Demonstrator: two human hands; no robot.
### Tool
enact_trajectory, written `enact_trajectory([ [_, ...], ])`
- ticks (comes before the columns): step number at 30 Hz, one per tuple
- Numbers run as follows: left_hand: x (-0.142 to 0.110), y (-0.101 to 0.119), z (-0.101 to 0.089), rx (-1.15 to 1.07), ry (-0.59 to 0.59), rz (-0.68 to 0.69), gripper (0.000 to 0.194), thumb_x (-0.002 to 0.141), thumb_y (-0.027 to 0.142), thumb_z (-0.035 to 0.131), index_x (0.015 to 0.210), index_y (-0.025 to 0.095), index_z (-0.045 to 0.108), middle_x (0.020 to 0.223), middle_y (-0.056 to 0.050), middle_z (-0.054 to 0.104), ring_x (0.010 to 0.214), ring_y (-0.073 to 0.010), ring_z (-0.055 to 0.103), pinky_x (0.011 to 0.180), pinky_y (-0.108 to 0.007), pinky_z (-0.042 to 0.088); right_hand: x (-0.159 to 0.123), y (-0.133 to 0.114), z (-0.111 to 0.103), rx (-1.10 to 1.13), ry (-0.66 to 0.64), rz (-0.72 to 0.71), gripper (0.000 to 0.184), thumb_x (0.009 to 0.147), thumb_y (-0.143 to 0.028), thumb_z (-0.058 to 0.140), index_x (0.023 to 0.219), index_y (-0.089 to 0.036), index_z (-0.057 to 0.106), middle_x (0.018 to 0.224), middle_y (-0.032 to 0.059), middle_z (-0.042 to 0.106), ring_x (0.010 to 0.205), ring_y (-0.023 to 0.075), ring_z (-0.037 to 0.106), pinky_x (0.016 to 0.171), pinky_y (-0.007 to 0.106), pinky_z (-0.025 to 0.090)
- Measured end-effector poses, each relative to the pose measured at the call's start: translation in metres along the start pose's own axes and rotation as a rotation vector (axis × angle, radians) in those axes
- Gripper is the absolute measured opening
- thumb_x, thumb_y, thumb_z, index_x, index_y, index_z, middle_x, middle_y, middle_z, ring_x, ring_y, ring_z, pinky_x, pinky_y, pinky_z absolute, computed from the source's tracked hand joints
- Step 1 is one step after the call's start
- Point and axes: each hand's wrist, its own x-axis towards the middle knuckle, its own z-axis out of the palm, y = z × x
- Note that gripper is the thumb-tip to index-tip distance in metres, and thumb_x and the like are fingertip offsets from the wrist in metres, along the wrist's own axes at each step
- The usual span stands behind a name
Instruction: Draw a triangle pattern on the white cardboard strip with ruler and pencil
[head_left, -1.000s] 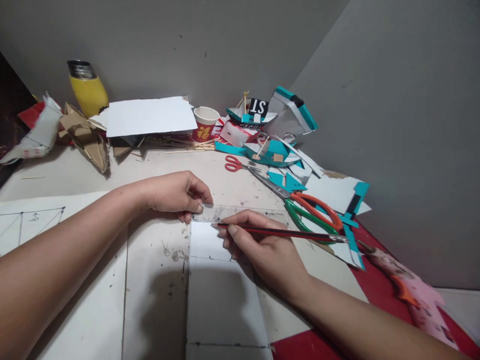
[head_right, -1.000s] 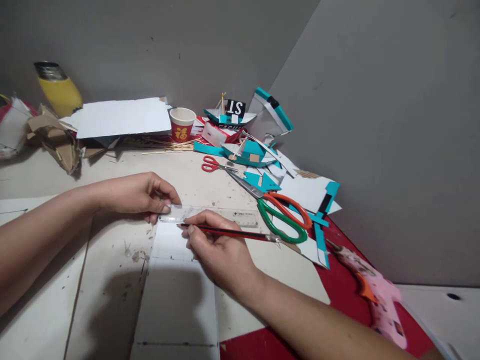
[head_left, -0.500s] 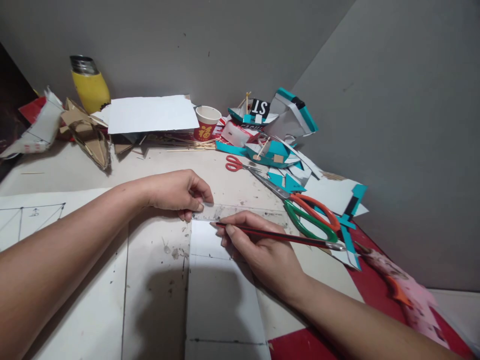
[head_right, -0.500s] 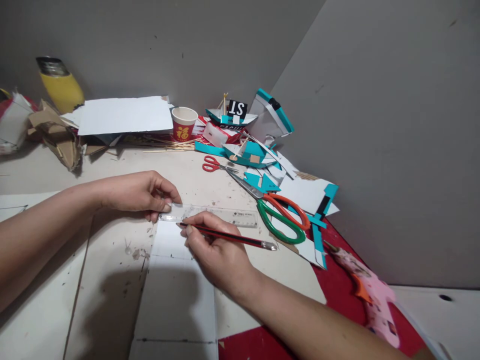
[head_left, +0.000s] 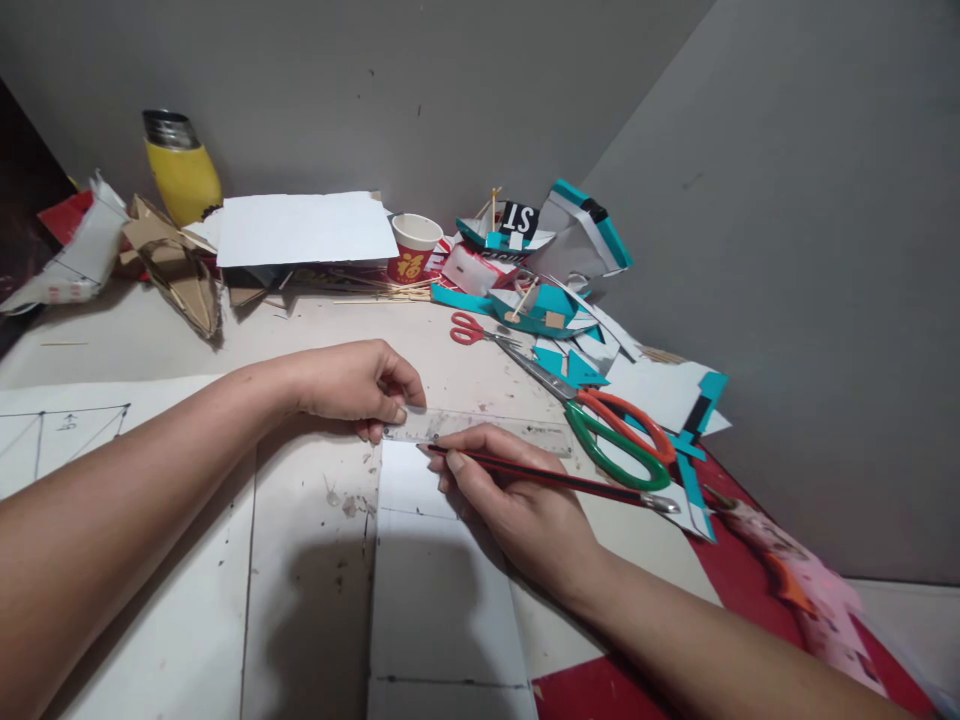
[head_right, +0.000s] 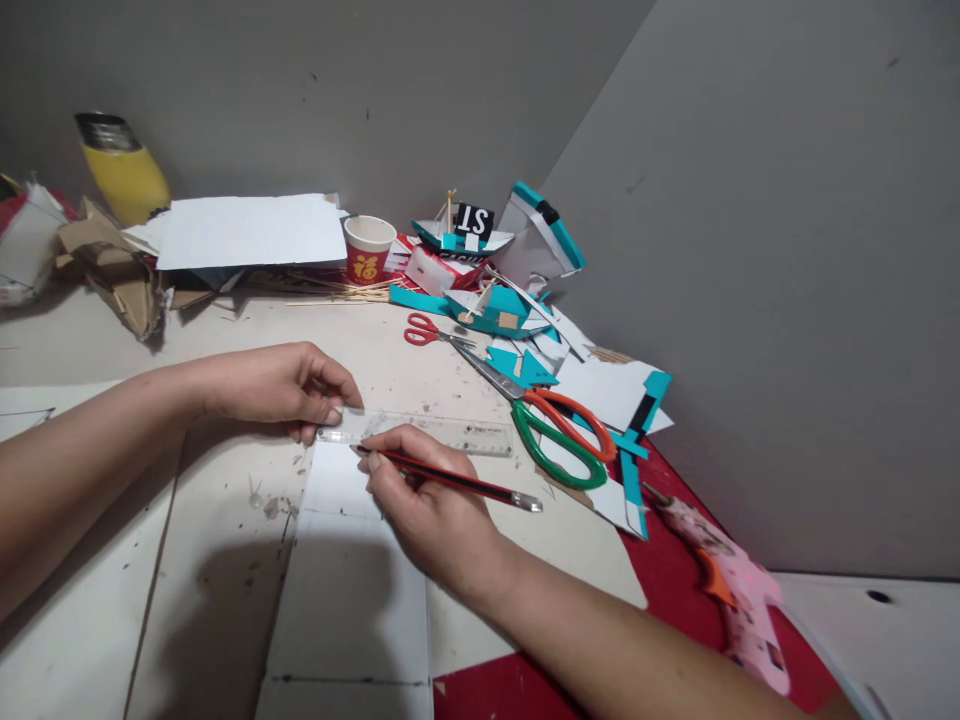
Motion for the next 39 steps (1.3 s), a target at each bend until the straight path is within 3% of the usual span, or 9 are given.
enact_trajectory([
  [14, 0.0001, -0.0003, 0.0015, -0.002, -0.002, -0.002, 0.018, 0.076, 0.018, 0.062, 0.093, 0.014, 0.068, 0.055, 0.003, 0.061, 0.048, -0.013, 0.06, 0.049, -0.022, 0.044, 0.0006, 0.0006, 0.0005, -0.065, -0.011, -0.011, 0.015, 0.09, -0.03, 0.058, 0.091, -0.019, 0.068, 0.069, 0.0023, 0.066, 0.055, 0.0118, 0.052, 0.051, 0.025, 0.041],
  [31, 0.0017, -0.0025, -0.0004, -0.005, -0.01, -0.002, 0.016, 0.078, 0.02, 0.063, 0.093, 0.015, 0.066, 0.055, 0.004, 0.061, 0.05, -0.0126, 0.063, 0.051, -0.02, 0.046, 0.0009, -0.0028, -0.0015, -0.205, -0.003, -0.091, 0.015, 0.09, -0.029, 0.057, 0.09, -0.019, 0.069, 0.074, 0.0036, 0.07, 0.063, 0.0142, 0.06, 0.056, 0.027, 0.046],
  [39, 0.0019, -0.004, 0.0001, -0.021, -0.005, -0.003, 0.017, 0.076, 0.022, 0.066, 0.092, 0.016, 0.067, 0.057, 0.004, 0.062, 0.051, -0.0133, 0.063, 0.052, -0.022, 0.047, 0.0012, -0.0009, -0.0002, -0.158, 0.003, -0.066, 0.016, 0.089, -0.031, 0.057, 0.09, -0.018, 0.068, 0.072, 0.0036, 0.069, 0.06, 0.0137, 0.058, 0.053, 0.027, 0.045],
])
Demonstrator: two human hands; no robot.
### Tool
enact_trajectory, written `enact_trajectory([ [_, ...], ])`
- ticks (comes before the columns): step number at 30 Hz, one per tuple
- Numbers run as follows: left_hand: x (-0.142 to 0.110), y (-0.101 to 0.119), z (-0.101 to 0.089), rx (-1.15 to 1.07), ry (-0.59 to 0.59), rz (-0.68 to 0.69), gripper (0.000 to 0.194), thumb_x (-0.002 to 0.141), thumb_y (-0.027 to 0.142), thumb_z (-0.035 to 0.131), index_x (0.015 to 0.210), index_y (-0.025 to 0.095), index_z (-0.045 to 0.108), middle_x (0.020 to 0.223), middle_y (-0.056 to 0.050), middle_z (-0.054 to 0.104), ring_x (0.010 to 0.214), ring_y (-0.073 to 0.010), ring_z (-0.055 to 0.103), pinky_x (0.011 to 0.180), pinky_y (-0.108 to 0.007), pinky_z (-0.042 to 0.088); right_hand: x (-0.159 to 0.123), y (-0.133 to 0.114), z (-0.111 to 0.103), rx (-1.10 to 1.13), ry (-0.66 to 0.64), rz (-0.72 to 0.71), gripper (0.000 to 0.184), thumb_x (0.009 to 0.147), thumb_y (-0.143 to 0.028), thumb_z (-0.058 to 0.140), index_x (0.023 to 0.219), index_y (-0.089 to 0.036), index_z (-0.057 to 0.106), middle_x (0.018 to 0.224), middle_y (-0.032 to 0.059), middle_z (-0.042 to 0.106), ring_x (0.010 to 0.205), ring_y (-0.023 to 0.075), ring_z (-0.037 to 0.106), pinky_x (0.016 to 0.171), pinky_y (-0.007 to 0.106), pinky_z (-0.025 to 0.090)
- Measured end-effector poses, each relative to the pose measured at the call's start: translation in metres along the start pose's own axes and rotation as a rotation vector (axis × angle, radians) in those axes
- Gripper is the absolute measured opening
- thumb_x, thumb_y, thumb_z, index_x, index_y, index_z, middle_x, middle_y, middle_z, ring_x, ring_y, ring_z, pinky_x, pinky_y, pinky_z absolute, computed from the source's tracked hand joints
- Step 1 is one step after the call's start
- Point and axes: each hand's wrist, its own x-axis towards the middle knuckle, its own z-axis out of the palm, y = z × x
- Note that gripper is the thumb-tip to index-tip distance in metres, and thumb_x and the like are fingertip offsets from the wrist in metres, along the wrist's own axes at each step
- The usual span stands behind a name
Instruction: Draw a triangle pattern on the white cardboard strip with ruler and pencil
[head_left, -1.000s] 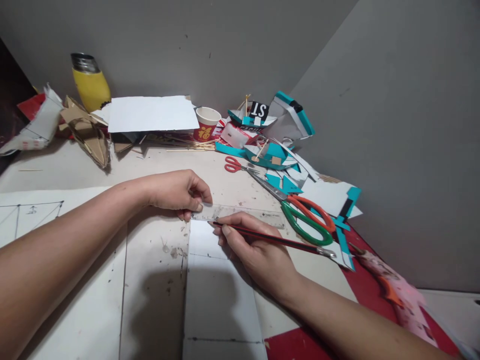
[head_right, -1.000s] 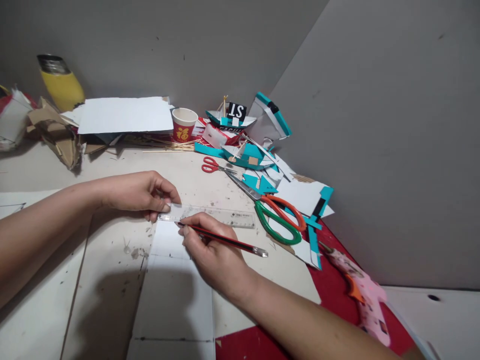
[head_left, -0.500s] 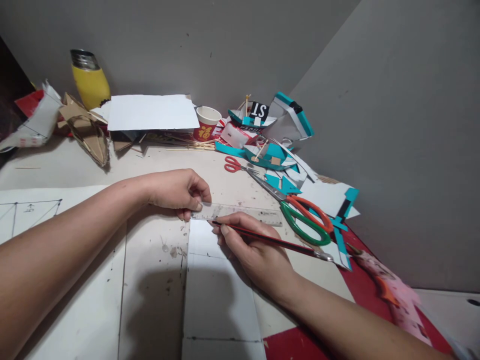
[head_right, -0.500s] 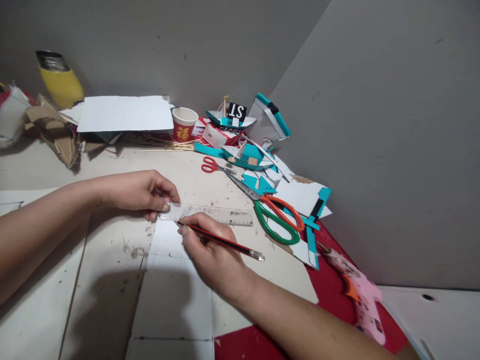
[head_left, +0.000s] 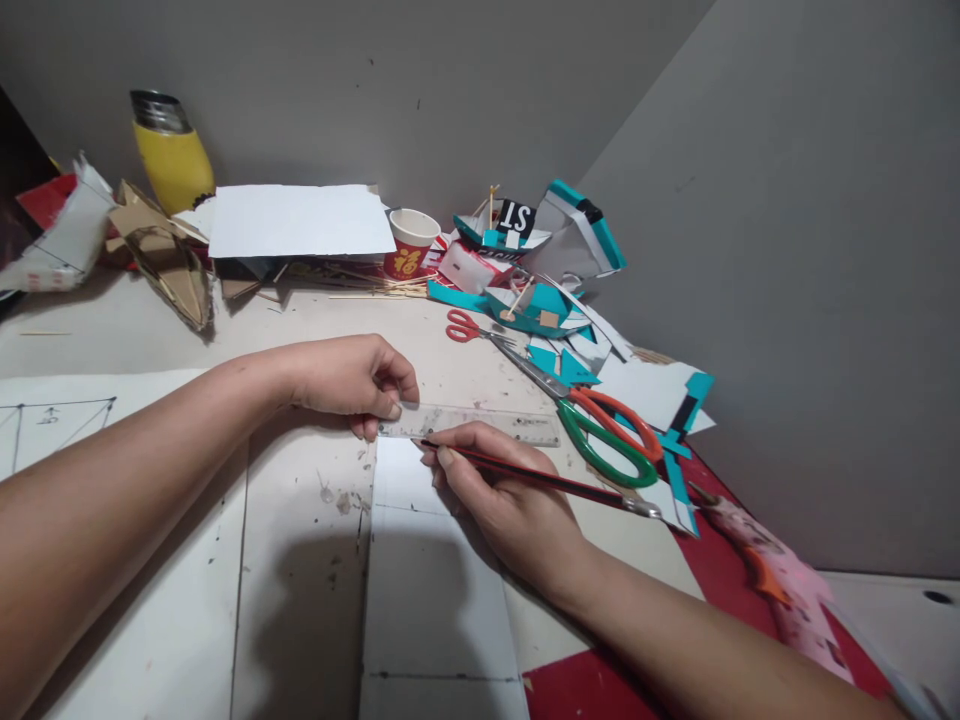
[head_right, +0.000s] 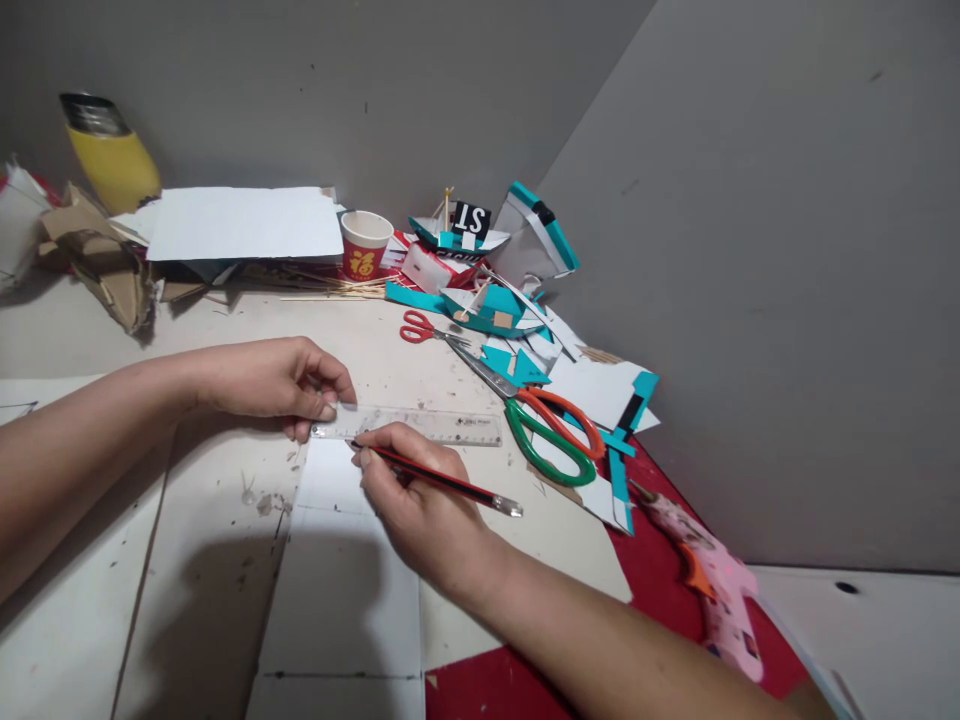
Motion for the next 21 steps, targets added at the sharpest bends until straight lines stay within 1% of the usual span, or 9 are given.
enact_trajectory([
  [6, 0.0014, -0.0028, -0.0017, -0.034, 0.004, -0.007, 0.019, 0.076, 0.022, 0.066, 0.094, 0.016, 0.065, 0.062, 0.005, 0.061, 0.053, -0.0134, 0.065, 0.052, -0.022, 0.049, -0.0005, 0.0008, -0.0006, -0.016, 0.0, -0.009, 0.016, 0.09, -0.029, 0.057, 0.091, -0.018, 0.069, 0.07, 0.0028, 0.067, 0.058, 0.0129, 0.056, 0.053, 0.026, 0.044],
  [13, 0.0016, -0.0031, -0.0025, -0.057, -0.002, -0.012, 0.021, 0.075, 0.023, 0.069, 0.094, 0.016, 0.065, 0.062, 0.005, 0.061, 0.053, -0.0127, 0.065, 0.052, -0.022, 0.048, 0.0, 0.004, 0.0008, 0.094, -0.012, 0.027, 0.014, 0.09, -0.03, 0.059, 0.089, -0.019, 0.068, 0.071, 0.0031, 0.068, 0.056, 0.0124, 0.055, 0.051, 0.026, 0.042],
  [18, 0.0016, -0.002, -0.0018, -0.06, 0.004, -0.023, 0.02, 0.074, 0.023, 0.068, 0.093, 0.016, 0.065, 0.062, 0.005, 0.06, 0.052, -0.0134, 0.065, 0.053, -0.023, 0.049, -0.0001, 0.0021, 0.0002, 0.099, -0.021, 0.051, 0.018, 0.091, -0.033, 0.058, 0.091, -0.018, 0.068, 0.066, 0.0018, 0.065, 0.053, 0.0117, 0.053, 0.048, 0.025, 0.041],
  [21, 0.0017, -0.0014, -0.002, -0.058, 0.011, -0.029, 0.02, 0.075, 0.021, 0.067, 0.094, 0.016, 0.065, 0.063, 0.005, 0.061, 0.053, -0.0138, 0.066, 0.052, -0.023, 0.049, -0.0004, 0.001, -0.0001, 0.114, -0.022, 0.067, 0.017, 0.09, -0.032, 0.059, 0.089, -0.018, 0.068, 0.069, 0.0026, 0.066, 0.055, 0.012, 0.054, 0.049, 0.025, 0.041],
])
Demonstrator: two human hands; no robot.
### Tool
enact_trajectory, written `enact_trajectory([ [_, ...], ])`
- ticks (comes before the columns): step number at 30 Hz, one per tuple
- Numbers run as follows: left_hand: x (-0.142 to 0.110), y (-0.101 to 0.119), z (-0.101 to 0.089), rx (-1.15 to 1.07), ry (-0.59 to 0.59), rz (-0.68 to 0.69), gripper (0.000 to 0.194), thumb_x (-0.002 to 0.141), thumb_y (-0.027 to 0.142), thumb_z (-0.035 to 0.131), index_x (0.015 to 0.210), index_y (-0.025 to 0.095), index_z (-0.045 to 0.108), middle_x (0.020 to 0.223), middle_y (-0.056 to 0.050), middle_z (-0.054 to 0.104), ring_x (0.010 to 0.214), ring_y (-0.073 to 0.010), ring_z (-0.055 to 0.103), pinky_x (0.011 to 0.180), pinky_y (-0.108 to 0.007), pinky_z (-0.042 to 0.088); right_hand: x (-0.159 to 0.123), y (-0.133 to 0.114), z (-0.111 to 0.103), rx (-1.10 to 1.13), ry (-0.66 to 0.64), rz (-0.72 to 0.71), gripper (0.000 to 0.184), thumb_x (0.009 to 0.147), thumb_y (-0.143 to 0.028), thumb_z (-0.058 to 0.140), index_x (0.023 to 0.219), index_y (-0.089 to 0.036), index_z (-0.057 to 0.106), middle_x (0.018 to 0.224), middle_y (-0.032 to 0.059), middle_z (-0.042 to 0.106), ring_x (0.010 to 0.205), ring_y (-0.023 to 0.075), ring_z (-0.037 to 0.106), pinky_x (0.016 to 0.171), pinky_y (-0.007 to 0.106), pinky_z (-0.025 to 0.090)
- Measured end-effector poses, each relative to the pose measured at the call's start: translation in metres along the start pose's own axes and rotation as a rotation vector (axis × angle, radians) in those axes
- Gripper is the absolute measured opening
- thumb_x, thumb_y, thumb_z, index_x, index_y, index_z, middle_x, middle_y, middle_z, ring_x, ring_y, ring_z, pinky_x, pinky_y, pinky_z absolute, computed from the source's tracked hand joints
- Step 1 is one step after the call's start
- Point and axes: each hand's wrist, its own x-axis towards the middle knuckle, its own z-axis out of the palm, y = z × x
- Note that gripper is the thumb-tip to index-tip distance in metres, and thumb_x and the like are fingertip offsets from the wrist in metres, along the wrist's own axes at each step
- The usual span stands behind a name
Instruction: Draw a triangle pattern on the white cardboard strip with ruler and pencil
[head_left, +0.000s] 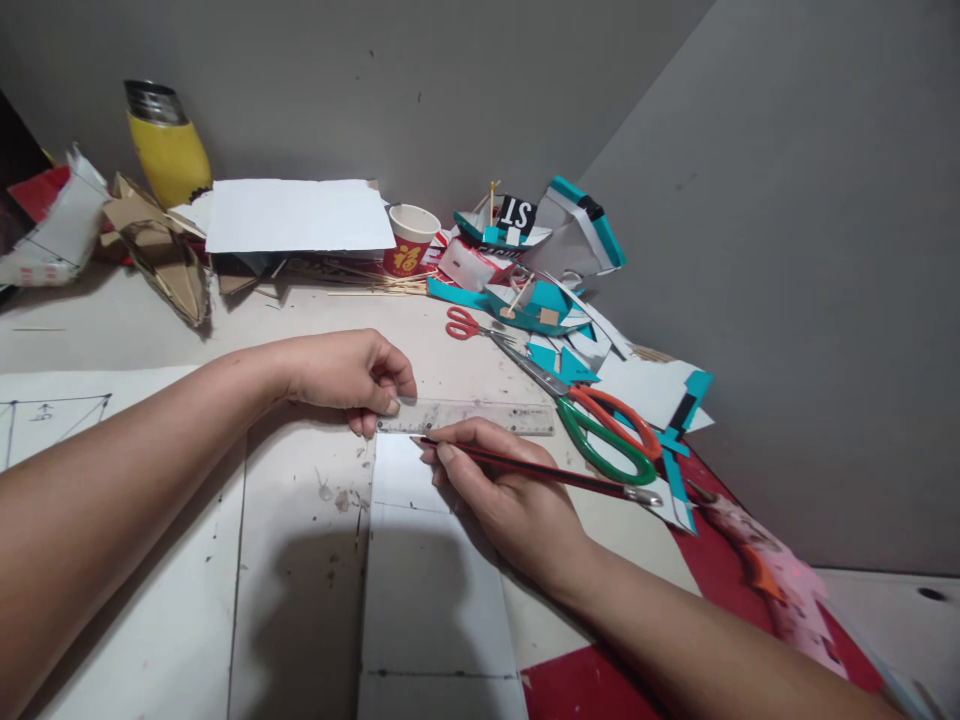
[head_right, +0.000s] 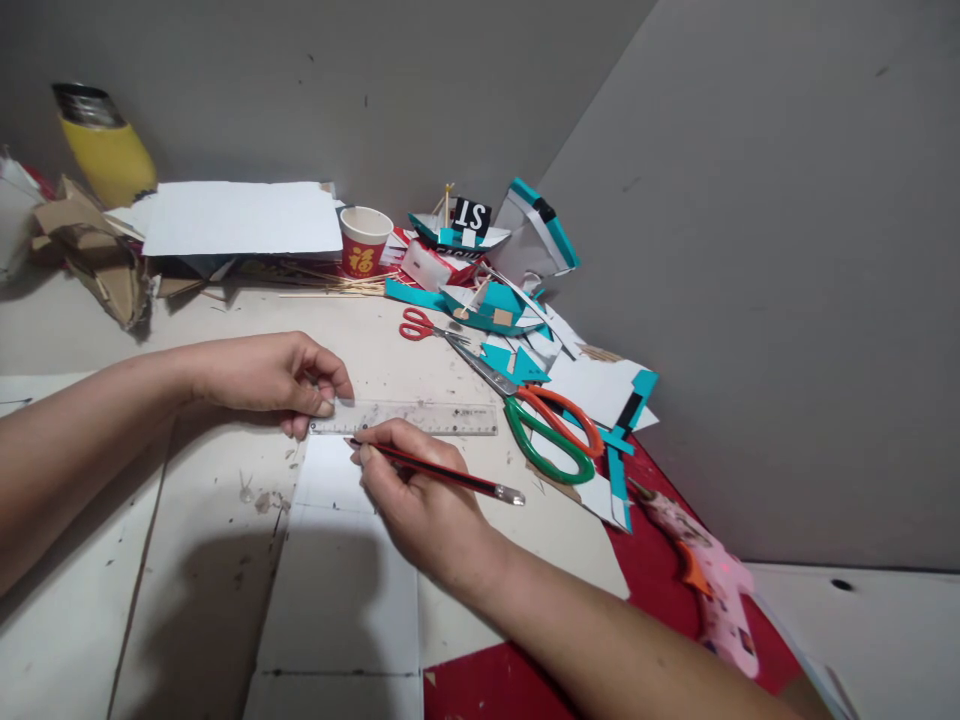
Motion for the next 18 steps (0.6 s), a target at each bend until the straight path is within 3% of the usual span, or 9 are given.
enact_trajectory([
  [18, -0.0005, -0.0001, 0.0004, -0.034, 0.001, -0.003, 0.02, 0.073, 0.022, 0.069, 0.092, 0.017, 0.065, 0.06, 0.006, 0.062, 0.052, -0.0131, 0.065, 0.051, -0.021, 0.049, 0.0004, 0.0007, 0.0007, 0.072, 0.013, 0.022, 0.015, 0.088, -0.031, 0.061, 0.087, -0.019, 0.069, 0.07, 0.0039, 0.068, 0.056, 0.0124, 0.054, 0.05, 0.026, 0.041],
])
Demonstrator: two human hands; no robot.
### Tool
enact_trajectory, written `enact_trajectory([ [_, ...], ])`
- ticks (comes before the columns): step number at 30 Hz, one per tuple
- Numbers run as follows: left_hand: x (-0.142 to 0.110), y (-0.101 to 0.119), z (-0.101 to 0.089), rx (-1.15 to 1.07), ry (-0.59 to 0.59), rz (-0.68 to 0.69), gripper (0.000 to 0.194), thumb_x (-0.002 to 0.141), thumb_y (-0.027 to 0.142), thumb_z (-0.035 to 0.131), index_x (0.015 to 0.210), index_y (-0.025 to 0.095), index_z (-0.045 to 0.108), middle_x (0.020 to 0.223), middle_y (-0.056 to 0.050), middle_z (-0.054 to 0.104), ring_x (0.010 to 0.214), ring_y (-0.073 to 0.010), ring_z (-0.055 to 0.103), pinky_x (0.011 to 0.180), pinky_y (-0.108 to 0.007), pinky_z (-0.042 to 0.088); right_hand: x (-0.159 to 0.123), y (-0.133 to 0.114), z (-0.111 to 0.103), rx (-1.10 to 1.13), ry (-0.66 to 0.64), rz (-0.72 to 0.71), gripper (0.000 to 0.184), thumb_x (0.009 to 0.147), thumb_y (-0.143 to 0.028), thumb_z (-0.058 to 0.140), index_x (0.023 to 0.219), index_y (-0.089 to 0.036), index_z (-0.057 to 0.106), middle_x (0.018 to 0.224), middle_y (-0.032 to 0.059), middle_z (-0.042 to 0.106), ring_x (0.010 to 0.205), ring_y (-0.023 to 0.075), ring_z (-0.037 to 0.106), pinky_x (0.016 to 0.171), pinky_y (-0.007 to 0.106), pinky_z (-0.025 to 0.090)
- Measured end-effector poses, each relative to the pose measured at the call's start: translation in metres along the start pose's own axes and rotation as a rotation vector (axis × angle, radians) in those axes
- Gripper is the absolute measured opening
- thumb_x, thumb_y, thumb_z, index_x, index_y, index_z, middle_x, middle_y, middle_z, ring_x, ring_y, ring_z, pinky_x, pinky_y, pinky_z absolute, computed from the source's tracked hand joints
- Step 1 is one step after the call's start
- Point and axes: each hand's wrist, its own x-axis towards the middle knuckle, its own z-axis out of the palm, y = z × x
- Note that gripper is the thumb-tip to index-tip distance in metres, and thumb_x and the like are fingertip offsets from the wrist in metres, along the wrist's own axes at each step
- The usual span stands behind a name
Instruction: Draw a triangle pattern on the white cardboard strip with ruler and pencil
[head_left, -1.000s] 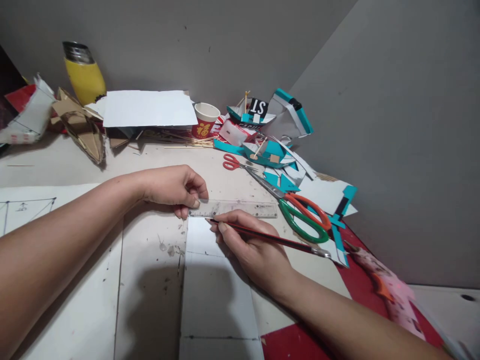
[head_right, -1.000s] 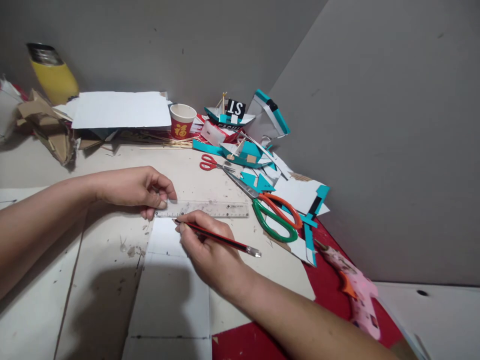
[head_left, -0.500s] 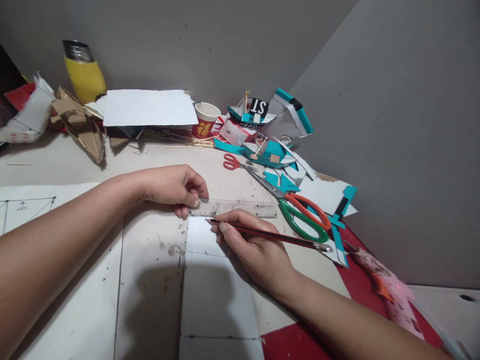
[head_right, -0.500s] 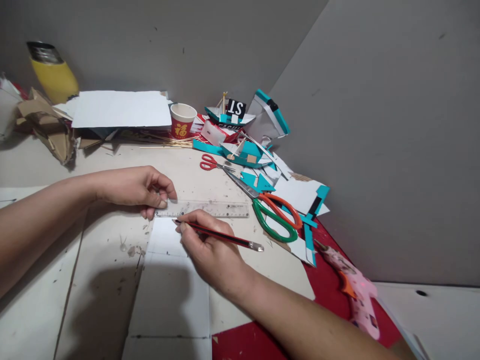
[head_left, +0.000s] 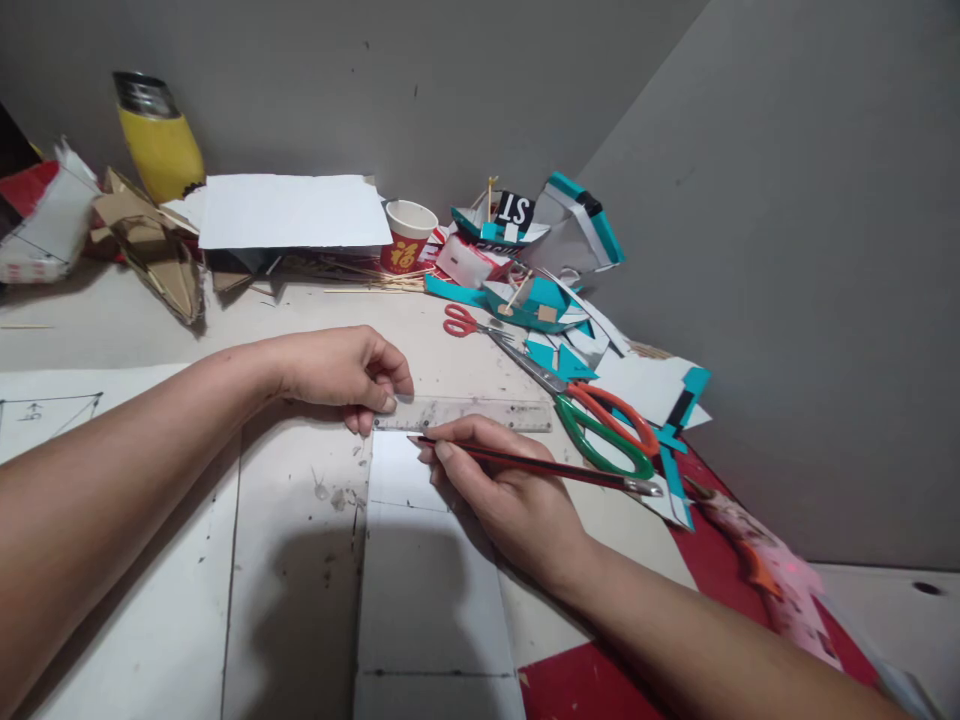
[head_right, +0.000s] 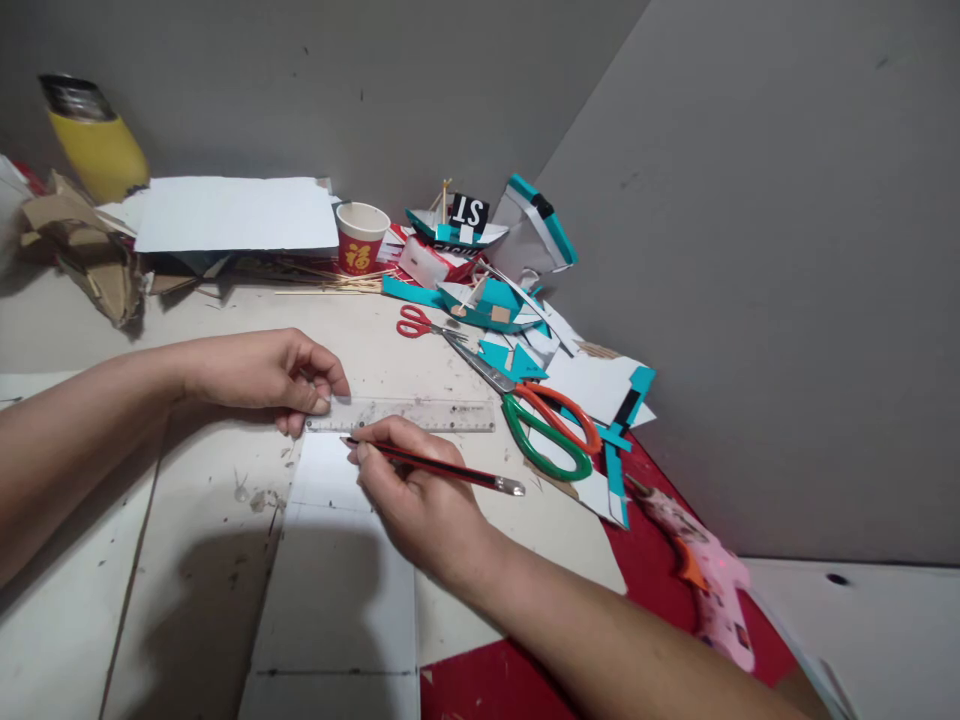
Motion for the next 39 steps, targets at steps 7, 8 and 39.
enact_trajectory([
  [7, 0.0, 0.0, 0.001, -0.022, 0.017, -0.005, 0.017, 0.072, 0.021, 0.07, 0.088, 0.017, 0.068, 0.055, 0.005, 0.063, 0.049, -0.0136, 0.064, 0.05, -0.021, 0.048, 0.001, 0.003, 0.0, 0.004, -0.005, -0.011, 0.016, 0.088, -0.033, 0.062, 0.089, -0.019, 0.07, 0.074, 0.0058, 0.071, 0.057, 0.0123, 0.057, 0.049, 0.025, 0.044],
  [8, 0.0, 0.0, 0.001, -0.033, 0.022, -0.004, 0.016, 0.072, 0.02, 0.07, 0.088, 0.017, 0.069, 0.054, 0.004, 0.063, 0.048, -0.014, 0.063, 0.049, -0.022, 0.048, 0.0, 0.002, 0.0, 0.014, -0.005, -0.01, 0.015, 0.088, -0.031, 0.062, 0.089, -0.019, 0.07, 0.075, 0.0061, 0.072, 0.058, 0.0126, 0.059, 0.05, 0.025, 0.046],
  [39, -0.02, 0.058, 0.089, -0.39, 0.231, 0.147, 0.016, 0.078, 0.023, 0.073, 0.082, 0.016, 0.059, 0.058, 0.002, 0.065, 0.051, -0.0111, 0.066, 0.051, -0.017, 0.052, 0.012, -0.04, -0.084, 0.577, 0.313, -0.06, 0.034, 0.075, -0.047, 0.08, 0.092, -0.019, 0.068, 0.082, 0.0034, 0.074, 0.068, 0.0129, 0.069, 0.046, 0.017, 0.053],
])
